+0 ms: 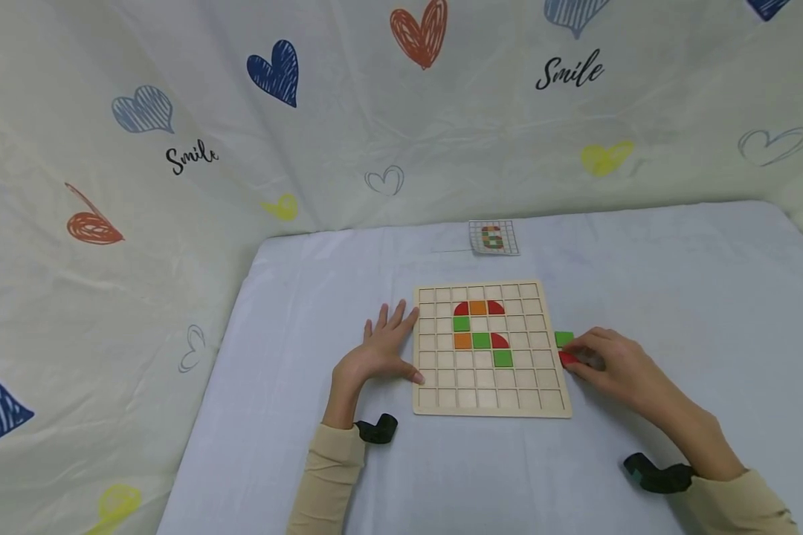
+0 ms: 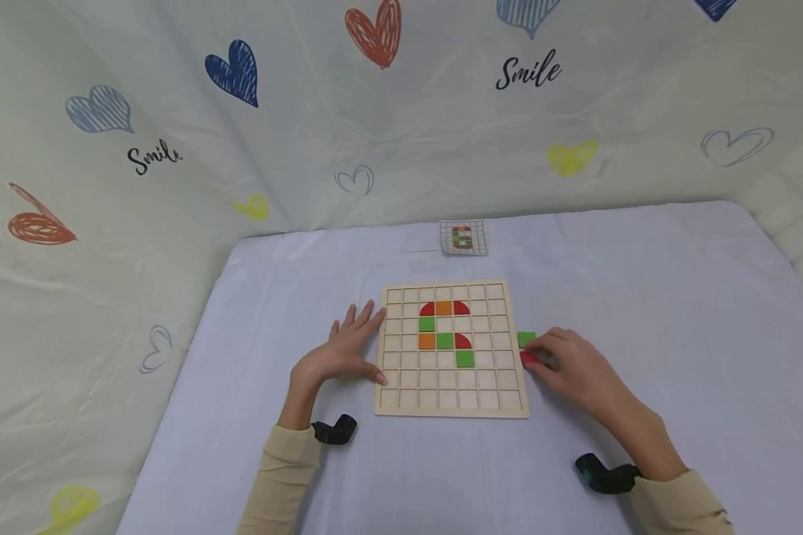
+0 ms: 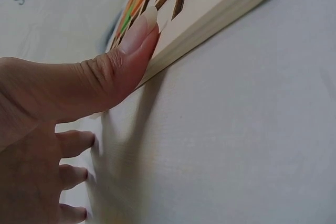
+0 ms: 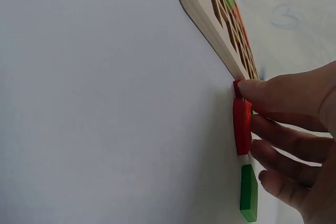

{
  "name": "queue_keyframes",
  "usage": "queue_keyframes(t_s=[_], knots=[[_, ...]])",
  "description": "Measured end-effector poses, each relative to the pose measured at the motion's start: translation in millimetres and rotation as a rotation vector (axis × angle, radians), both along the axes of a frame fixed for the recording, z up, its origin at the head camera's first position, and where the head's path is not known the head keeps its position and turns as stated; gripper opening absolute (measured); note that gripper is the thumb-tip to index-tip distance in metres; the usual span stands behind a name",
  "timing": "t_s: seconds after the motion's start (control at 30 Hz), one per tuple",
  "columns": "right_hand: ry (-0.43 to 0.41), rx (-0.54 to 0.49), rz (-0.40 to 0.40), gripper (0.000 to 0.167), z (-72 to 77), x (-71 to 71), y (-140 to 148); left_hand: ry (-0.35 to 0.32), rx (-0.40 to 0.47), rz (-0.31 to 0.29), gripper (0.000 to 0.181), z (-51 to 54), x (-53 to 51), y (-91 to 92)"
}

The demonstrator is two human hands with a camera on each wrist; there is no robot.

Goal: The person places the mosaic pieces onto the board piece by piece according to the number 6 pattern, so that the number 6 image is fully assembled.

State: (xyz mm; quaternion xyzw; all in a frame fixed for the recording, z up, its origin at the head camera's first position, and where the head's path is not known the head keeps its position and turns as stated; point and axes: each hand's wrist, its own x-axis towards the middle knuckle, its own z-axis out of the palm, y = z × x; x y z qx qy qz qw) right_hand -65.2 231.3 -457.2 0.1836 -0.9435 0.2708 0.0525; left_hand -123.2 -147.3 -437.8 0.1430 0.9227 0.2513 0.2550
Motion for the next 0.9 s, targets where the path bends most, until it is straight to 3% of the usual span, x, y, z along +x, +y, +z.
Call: queue_keyframes(t_s=[0.13,0.9], knots=[[-0.097,0.046,-0.025,0.028,3.5,0.0,-3.0,0.003,0.005,0.003,0.122,0.6,0.1,0.2],[-0.246,-0.029,-0.086,0.027,4.5,-7.9,-10.1,-0.006,0.008,0.008,0.122,1.8,0.2,0.3]])
